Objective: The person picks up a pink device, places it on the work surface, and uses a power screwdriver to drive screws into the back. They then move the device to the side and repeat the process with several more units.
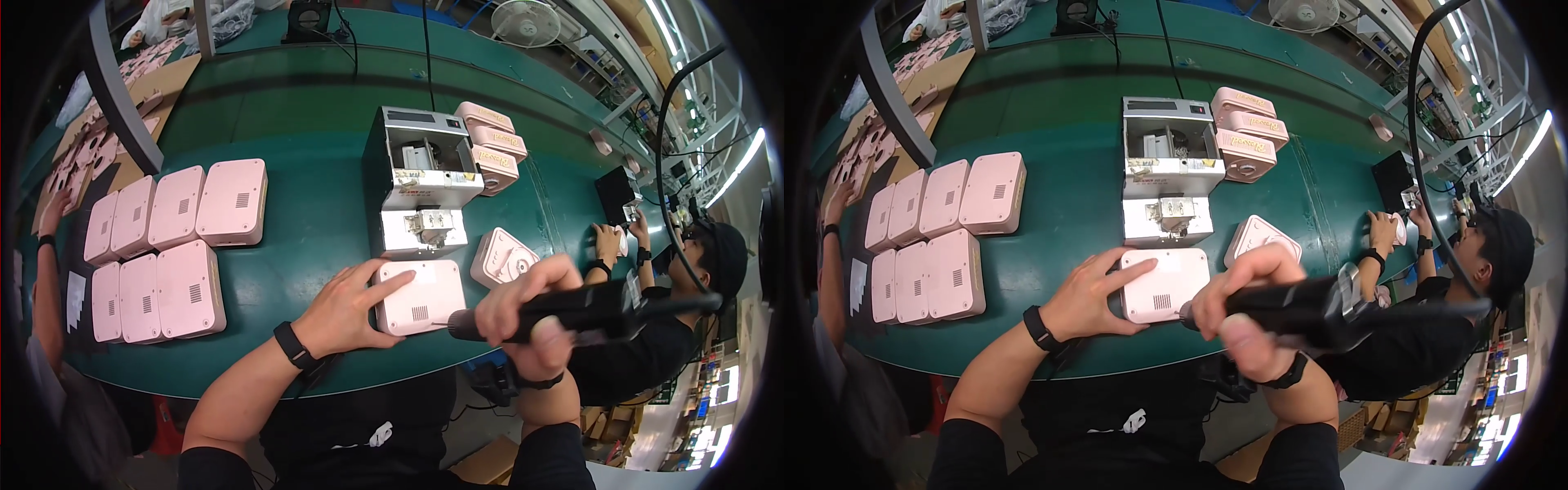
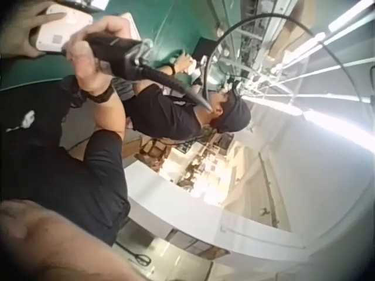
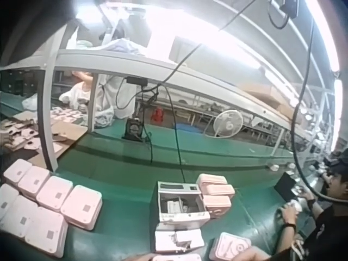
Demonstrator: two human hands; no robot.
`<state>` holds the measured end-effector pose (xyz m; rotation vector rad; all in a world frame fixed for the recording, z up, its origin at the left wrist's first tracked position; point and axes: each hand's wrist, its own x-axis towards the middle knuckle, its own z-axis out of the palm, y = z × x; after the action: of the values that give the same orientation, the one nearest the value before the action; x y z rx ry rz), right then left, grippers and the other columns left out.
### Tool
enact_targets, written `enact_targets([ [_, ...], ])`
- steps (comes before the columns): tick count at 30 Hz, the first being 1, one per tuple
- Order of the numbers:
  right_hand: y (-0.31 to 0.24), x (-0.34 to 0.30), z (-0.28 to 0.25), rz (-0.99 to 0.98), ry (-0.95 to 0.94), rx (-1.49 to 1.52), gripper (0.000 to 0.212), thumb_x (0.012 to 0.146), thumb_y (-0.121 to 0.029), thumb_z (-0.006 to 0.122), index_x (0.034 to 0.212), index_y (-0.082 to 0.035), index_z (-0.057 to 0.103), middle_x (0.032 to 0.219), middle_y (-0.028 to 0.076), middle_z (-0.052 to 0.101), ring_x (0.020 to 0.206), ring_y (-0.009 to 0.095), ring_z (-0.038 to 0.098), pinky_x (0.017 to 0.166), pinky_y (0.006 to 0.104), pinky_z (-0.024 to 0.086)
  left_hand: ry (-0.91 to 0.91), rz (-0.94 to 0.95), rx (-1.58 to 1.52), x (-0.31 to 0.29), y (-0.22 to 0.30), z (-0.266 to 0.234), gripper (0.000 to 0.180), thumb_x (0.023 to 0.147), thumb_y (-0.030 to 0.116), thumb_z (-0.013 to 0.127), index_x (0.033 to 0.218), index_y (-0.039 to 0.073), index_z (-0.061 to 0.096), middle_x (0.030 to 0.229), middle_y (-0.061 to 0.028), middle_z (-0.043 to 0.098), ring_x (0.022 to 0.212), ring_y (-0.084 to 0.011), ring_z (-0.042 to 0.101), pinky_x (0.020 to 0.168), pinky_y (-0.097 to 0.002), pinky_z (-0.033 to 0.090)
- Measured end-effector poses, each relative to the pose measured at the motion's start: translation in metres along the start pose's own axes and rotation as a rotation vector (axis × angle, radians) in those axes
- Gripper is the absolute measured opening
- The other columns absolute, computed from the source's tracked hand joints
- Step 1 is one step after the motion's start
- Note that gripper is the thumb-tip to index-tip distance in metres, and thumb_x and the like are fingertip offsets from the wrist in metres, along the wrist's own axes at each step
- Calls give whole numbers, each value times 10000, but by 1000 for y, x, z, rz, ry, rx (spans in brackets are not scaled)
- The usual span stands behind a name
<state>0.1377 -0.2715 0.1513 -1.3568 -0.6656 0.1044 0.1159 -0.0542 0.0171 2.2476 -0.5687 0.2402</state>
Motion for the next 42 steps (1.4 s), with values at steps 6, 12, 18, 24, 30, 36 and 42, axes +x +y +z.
enact_targets([
  [6, 2, 65, -9, -214, 202, 182, 262, 963, -299, 550, 1021, -72, 431, 635, 55, 494, 510, 158, 500, 511, 339, 447, -28, 7, 34, 3, 6, -7, 881, 607, 343, 870, 1413, 222, 534, 1318, -174, 511, 1121, -367, 578, 999, -453, 455],
  [12, 26, 85, -14, -126, 197, -32, 240, 980, -301, 517, 1025, -78, 440, 640, 49, 480, 503, 153, 482, 504, 332, 435, -7, -2, 47, -2, 7, -6, 870, 616, 349, 867, 1410, 221, 535, 1317, -167, 517, 1115, -371, 582, 984, -455, 463],
  [18, 6, 39, -20, -39, 244, 65, 259, 969, -310, 532, 1031, -79, 430, 657, 52, 486, 490, 154, 464, 511, 321, 432, -23, -29, 5, -3, 6, -9, 870, 610, 334, 873, 1405, 215, 539, 1319, -164, 519, 1106, -366, 586, 970, -454, 470],
  [24, -3, -1, -34, -118, 237, 34, 295, 955, -333, 544, 1040, -83, 413, 654, 56, 489, 488, 154, 467, 512, 321, 435, -6, -14, 28, 0, 4, -8, 887, 589, 322, 886, 1399, 206, 544, 1309, -150, 527, 1086, -353, 592, 958, -449, 476],
  [30, 7, -13, -37, -93, 288, 7, 311, 947, -344, 548, 1028, -83, 399, 652, 57, 487, 483, 153, 456, 508, 316, 434, 1, -11, 48, -1, 4, -4, 893, 583, 322, 890, 1398, 206, 545, 1310, -144, 530, 1083, -346, 595, 954, -449, 476],
  [36, 22, -17, -41, -103, 260, 15, 308, 945, -336, 552, 1019, -81, 394, 652, 61, 487, 482, 152, 453, 502, 315, 432, 16, -13, 40, 1, 6, -3, 883, 587, 317, 887, 1395, 208, 550, 1308, -144, 530, 1093, -347, 594, 961, -452, 475],
  [42, 24, -14, -43, -107, 170, 29, 313, 944, -338, 560, 1004, -75, 401, 652, 71, 495, 485, 155, 464, 491, 320, 429, 24, -3, 48, 1, 5, -4, 875, 590, 313, 885, 1392, 207, 553, 1305, -145, 530, 1097, -348, 593, 963, -450, 476],
])
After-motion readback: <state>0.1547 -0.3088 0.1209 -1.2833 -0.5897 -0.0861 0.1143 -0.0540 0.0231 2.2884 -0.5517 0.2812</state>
